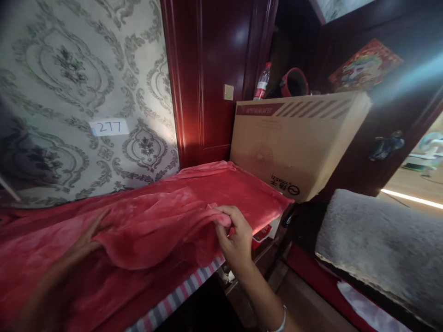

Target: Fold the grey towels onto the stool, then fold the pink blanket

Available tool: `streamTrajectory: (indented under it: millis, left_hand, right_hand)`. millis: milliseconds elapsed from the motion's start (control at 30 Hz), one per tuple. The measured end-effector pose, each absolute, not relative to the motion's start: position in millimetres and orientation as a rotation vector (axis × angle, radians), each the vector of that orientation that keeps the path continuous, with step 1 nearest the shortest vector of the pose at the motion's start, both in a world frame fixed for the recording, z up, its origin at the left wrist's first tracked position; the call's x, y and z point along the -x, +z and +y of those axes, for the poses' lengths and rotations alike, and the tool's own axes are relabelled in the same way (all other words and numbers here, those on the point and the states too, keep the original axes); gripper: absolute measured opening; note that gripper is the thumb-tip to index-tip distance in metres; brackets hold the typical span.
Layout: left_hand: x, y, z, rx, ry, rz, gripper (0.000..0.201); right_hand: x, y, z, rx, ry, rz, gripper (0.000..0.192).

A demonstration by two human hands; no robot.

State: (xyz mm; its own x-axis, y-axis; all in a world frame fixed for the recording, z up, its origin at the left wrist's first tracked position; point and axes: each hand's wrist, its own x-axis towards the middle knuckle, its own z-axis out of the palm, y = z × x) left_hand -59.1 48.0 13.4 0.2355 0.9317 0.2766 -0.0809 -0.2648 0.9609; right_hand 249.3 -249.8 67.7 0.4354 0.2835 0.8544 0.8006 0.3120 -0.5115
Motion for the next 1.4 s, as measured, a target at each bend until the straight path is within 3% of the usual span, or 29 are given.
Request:
streamTrajectory:
  millis: [67,133,233,367,500,600,800,1033,1267,1400]
  left_hand:
    - [60.1,31.1,34.3,-1.721,1.198,0.85,0.083]
    - [50.0,57.2,3.3,-1.928,1.1,0.788,0.082]
    - [12.0,96.4,-61.1,-2.167,1.032,0.605,0.053]
    - [-51.4,121.7,-126.3,-2.318,1.006,0.385,0.036]
    - [-82.7,120.3,-143.3,-2.214,0.839,0.236,0.022]
    - [-86.8,114.7,-137.8,-2.141,0.742,0.258,0.023]
    - [-91.4,112.6,-132.8,-1.849,1.018,0.513,0.022]
    - [-94.2,114.0,-160.6,-1.926,0.851,0.261,0.021]
    - [-85.8,112.4,-156.3,-1.963,0.805,0.197,0.022]
    - [-77.4,101.2,-155.5,-2.062,0.823,0.257,0.031]
  right_hand:
    - [-246.8,70.0,-247.6,1.231,-0.46,-1.169,0.017]
    - [-242.9,70.6,-245.3,1.202,-0.456,-1.218,0.018]
    - [-233.8,69.9,-242.3,1.164,-0.455,-1.283,0.02]
    - [-222.0,66.9,-241.8,1.139,-0.452,-1.301,0.02]
    - [-222.3,63.5,-245.0,1.117,-0.449,-1.289,0.018]
    - [-227.9,60.5,-249.9,1.097,-0.463,-1.313,0.021]
    - [-221.8,57.5,-255.9,1.059,-0.533,-1.335,0.026]
    - [-218.9,63.1,-246.9,1.06,-0.581,-1.252,0.019]
    - [-231.8,60.9,-245.0,1.129,-0.589,-1.391,0.05]
    - [-236.8,63.9,-243.4,1.123,-0.464,-1.452,0.033]
